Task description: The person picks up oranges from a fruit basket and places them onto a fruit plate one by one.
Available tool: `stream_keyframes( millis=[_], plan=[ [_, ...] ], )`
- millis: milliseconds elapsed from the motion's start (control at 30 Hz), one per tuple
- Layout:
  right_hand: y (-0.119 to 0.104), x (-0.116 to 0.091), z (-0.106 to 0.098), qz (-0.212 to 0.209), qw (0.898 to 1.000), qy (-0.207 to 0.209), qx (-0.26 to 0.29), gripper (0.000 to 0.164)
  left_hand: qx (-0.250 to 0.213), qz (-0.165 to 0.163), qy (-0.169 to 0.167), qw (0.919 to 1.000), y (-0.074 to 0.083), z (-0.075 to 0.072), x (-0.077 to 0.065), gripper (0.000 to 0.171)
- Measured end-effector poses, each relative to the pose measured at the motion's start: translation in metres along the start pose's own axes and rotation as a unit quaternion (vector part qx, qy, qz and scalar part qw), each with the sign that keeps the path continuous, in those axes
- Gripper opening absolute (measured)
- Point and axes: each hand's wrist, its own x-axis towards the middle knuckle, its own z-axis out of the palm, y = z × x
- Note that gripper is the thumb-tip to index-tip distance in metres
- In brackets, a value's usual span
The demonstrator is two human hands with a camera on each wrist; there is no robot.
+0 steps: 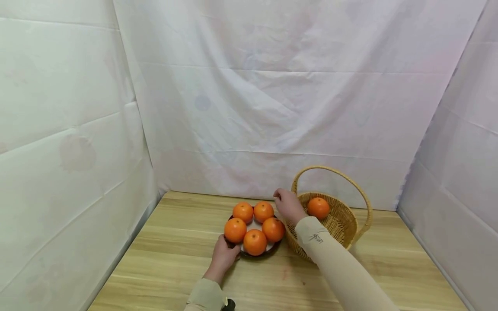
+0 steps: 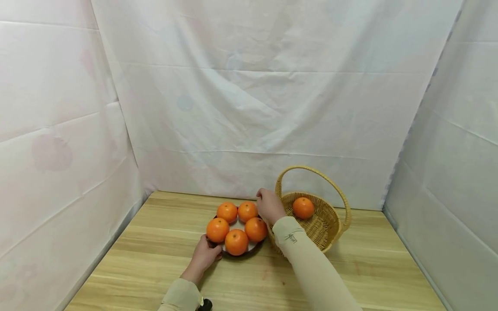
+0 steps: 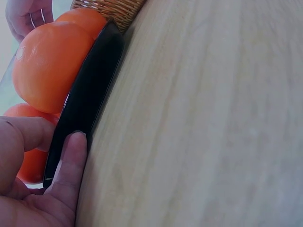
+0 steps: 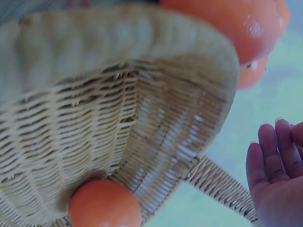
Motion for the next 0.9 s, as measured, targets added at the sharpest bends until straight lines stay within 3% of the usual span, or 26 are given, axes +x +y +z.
stream_keyframes(
  millis=[300, 900],
  plan=[
    [0.018, -0.004, -0.012, 0.032, 0.999, -0.002, 0.017, 0.019, 0.001, 0.008, -0.003, 1.0, -0.002, 0.0, 0.0, 0.06],
    [0.052, -0.008, -0.027, 0.016, 0.999, 0.032, 0.001, 0.02, 0.01, 0.015, -0.001, 0.9998, -0.003, 0.0, 0.0, 0.058]
  ],
)
